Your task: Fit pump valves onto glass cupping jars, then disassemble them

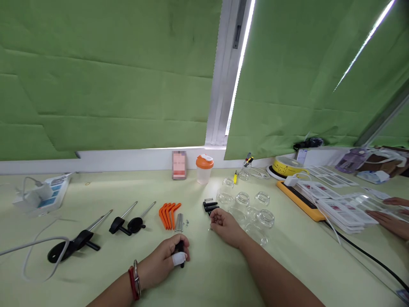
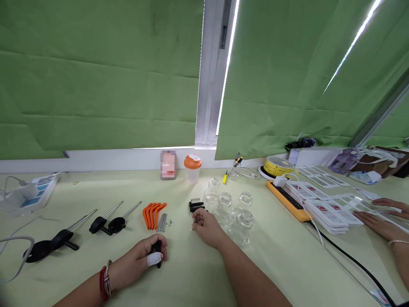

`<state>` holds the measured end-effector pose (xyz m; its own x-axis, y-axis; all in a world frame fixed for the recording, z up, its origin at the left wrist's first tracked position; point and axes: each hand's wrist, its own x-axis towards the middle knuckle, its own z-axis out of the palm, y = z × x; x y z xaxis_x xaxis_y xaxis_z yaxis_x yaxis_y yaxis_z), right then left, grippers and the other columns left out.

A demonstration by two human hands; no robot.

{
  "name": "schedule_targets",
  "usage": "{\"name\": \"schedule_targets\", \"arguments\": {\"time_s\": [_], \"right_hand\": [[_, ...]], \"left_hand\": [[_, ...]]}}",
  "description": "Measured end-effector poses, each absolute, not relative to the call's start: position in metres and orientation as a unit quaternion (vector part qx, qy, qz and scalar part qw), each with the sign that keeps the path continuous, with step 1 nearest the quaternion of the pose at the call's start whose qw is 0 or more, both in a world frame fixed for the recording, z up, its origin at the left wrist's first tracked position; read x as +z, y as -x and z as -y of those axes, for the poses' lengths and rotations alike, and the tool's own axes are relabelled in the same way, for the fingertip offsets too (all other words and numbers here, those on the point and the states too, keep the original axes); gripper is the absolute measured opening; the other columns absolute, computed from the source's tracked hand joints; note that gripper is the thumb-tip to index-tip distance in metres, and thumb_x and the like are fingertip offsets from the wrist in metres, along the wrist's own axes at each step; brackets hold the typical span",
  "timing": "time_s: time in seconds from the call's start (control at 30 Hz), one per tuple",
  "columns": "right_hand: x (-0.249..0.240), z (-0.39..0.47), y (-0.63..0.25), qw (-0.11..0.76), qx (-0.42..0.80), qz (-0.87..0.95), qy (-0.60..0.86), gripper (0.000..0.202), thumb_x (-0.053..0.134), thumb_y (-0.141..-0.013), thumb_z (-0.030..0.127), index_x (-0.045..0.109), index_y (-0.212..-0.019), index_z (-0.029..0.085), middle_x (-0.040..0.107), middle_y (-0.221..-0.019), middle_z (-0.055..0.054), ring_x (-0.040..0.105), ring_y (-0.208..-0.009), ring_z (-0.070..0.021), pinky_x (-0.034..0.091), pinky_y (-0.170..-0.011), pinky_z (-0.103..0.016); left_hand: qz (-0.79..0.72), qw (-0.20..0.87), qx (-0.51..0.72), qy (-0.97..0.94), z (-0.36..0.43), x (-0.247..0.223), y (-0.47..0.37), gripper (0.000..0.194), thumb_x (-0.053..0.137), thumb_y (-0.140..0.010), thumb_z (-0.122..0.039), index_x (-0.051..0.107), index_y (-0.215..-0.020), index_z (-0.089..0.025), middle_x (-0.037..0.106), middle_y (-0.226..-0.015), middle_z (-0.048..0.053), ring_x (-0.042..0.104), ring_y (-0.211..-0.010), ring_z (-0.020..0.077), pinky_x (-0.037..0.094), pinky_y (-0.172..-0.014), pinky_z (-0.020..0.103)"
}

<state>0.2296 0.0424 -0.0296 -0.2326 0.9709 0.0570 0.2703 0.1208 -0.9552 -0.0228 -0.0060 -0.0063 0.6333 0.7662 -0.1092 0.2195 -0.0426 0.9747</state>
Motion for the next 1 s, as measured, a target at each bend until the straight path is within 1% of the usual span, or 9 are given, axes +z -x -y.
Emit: {"name": "schedule_targets", "arguments": {"time_s": [0.13,0.2,0.33,0.4,0.5,0.63,0.73,0.8,1.0], "right_hand": [[-0.027,-0.042,-0.237,0.299,0.420,0.657,0.550,0.006,0.054,-0.070,0.018,0.056,-0.076,0.017,0.053,-0.065,0.002,0.048,-0.059,-0.0109,0.036,-0.054,-0.021],[-0.025,-0.041,-0.239,0.263,0.384,0.686,0.559,0.005,0.054,-0.071,0.021,0.057,-0.073,0.018,0.054,-0.064,0.002,0.047,-0.058,-0.0108,0.035,-0.053,-0.021],[-0.021,-0.036,-0.239,0.230,0.326,0.726,0.561,0.012,0.055,-0.072,0.022,0.059,-0.083,0.020,0.054,-0.063,0.004,0.046,-0.056,-0.0098,0.033,-0.051,-0.020],[-0.019,-0.033,-0.238,0.221,0.313,0.735,0.560,0.017,0.056,-0.072,0.021,0.058,-0.089,0.020,0.054,-0.063,0.004,0.046,-0.055,-0.0099,0.032,-0.051,-0.020],[-0.017,-0.030,-0.236,0.218,0.297,0.741,0.561,0.019,0.055,-0.073,0.021,0.057,-0.092,0.021,0.054,-0.064,0.004,0.047,-0.056,-0.0102,0.032,-0.051,-0.020],[-0.016,-0.029,-0.231,0.220,0.264,0.751,0.563,0.014,0.053,-0.074,0.018,0.059,-0.086,0.022,0.054,-0.066,0.003,0.048,-0.059,-0.0107,0.033,-0.054,-0.020],[-0.015,-0.029,-0.228,0.233,0.228,0.762,0.560,0.011,0.053,-0.074,0.016,0.061,-0.080,0.021,0.057,-0.078,0.000,0.052,-0.069,-0.0124,0.036,-0.061,-0.021],[-0.015,-0.028,-0.227,0.239,0.222,0.765,0.555,0.012,0.053,-0.075,0.017,0.062,-0.081,0.021,0.057,-0.086,-0.001,0.053,-0.073,-0.0128,0.037,-0.064,-0.022],[-0.015,-0.029,-0.225,0.235,0.216,0.775,0.545,0.013,0.055,-0.078,0.021,0.067,-0.082,0.022,0.056,-0.089,-0.003,0.054,-0.076,-0.0143,0.039,-0.066,-0.023]], "left_hand": [[-0.360,0.574,0.226,-0.700,0.004,-0.011,0.024,0.024,0.047,-0.087,-0.030,0.046,-0.109,-0.020,0.059,-0.089,0.002,0.049,-0.079,0.0152,0.038,-0.075,0.029],[-0.365,0.569,0.225,-0.702,0.004,-0.012,0.025,0.029,0.046,-0.087,-0.029,0.043,-0.114,-0.021,0.059,-0.090,0.002,0.049,-0.081,0.0154,0.038,-0.076,0.030],[-0.371,0.574,0.229,-0.693,0.005,-0.013,0.026,0.039,0.050,-0.084,-0.025,0.037,-0.120,-0.023,0.059,-0.092,0.002,0.048,-0.081,0.0149,0.037,-0.077,0.030],[-0.372,0.583,0.235,-0.682,0.005,-0.013,0.025,0.036,0.053,-0.081,-0.023,0.040,-0.115,-0.022,0.060,-0.092,0.001,0.049,-0.080,0.0145,0.038,-0.076,0.029],[-0.368,0.602,0.235,-0.668,0.005,-0.011,0.023,0.022,0.058,-0.077,-0.022,0.048,-0.097,-0.020,0.061,-0.088,0.001,0.050,-0.078,0.0143,0.039,-0.073,0.027],[-0.365,0.595,0.220,-0.681,0.005,-0.005,0.022,0.010,0.060,-0.074,-0.020,0.056,-0.082,-0.016,0.059,-0.078,0.000,0.048,-0.072,0.0133,0.038,-0.068,0.025],[-0.370,0.584,0.215,-0.690,0.005,-0.002,0.022,0.008,0.061,-0.073,-0.019,0.059,-0.080,-0.015,0.055,-0.074,-0.002,0.046,-0.070,0.0126,0.036,-0.065,0.023],[-0.373,0.577,0.212,-0.695,0.005,-0.001,0.022,0.008,0.060,-0.073,-0.019,0.060,-0.080,-0.015,0.054,-0.073,-0.002,0.044,-0.069,0.0122,0.035,-0.064,0.023],[-0.372,0.568,0.211,-0.703,0.004,0.000,0.022,0.009,0.059,-0.073,-0.021,0.059,-0.082,-0.016,0.053,-0.074,-0.002,0.044,-0.070,0.0126,0.036,-0.064,0.023]]}}
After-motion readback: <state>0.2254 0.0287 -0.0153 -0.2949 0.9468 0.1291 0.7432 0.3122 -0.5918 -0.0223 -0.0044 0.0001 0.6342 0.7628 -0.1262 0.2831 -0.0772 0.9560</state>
